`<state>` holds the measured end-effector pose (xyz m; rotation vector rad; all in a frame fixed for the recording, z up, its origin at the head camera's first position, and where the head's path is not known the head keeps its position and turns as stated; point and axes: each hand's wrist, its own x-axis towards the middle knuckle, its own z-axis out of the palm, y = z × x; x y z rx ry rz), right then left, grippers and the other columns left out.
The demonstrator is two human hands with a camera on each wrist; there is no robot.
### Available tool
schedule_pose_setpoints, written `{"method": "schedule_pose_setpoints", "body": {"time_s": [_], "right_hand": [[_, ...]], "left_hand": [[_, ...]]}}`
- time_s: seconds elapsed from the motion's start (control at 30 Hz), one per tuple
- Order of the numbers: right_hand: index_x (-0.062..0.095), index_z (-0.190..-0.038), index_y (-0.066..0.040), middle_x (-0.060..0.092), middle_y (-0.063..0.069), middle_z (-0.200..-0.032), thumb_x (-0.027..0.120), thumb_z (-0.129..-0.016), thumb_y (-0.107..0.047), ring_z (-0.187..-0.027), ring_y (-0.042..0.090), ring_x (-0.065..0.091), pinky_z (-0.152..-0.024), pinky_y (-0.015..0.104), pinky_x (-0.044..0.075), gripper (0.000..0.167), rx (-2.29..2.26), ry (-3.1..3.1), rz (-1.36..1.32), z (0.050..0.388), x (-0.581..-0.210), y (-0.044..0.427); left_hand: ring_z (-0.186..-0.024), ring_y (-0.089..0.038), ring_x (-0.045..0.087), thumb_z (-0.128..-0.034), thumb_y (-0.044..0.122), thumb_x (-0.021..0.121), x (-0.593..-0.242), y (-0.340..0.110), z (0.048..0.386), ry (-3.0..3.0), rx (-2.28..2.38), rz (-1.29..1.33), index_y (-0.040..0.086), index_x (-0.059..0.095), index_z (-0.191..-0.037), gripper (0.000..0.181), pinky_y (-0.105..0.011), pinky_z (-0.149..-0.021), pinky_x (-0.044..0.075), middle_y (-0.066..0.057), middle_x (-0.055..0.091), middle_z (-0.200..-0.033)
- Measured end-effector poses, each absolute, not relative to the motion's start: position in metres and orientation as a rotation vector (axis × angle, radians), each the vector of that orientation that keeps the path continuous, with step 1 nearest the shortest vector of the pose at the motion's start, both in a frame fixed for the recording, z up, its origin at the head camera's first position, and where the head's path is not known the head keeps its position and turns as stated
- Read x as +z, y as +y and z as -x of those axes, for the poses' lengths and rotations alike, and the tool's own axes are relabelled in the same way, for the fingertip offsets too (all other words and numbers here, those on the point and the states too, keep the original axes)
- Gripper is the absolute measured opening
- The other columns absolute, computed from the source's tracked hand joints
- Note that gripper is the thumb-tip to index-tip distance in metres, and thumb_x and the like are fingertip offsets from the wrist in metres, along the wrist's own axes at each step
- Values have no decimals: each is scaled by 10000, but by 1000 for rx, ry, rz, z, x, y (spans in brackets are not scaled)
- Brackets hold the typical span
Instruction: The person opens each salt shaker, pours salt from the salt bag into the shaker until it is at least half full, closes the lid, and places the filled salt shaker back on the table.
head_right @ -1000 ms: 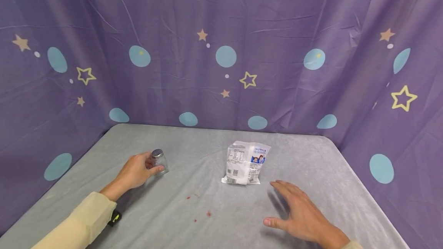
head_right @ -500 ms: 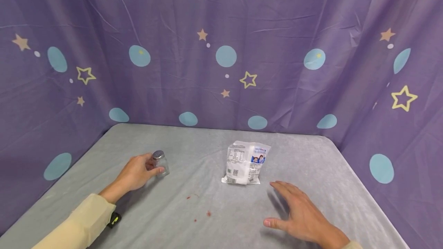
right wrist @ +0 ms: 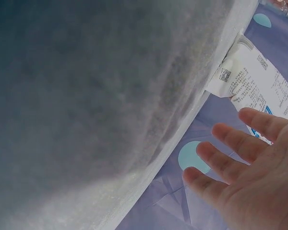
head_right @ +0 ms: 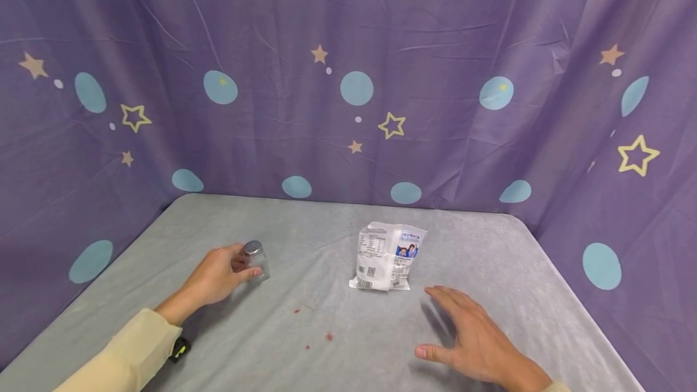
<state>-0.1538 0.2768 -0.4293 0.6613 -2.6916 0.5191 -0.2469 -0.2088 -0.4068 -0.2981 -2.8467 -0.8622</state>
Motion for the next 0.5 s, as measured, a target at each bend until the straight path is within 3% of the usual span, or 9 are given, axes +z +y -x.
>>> {"method": "schedule_pose_setpoints", "body": {"time_s": [0.5], "right_hand": [[535,-1480,-175,576,17,-1445,817,-724,-683,-1297,270,554,-987,543,450,954,517,-2700,-679,153,-430,275]], "left_hand": [[-931,-195,692,-893,278,818,-407,-202,237,-2843,-872,331,129,684,-1074,270,-443,-810,561,-21,717,-1020]]}}
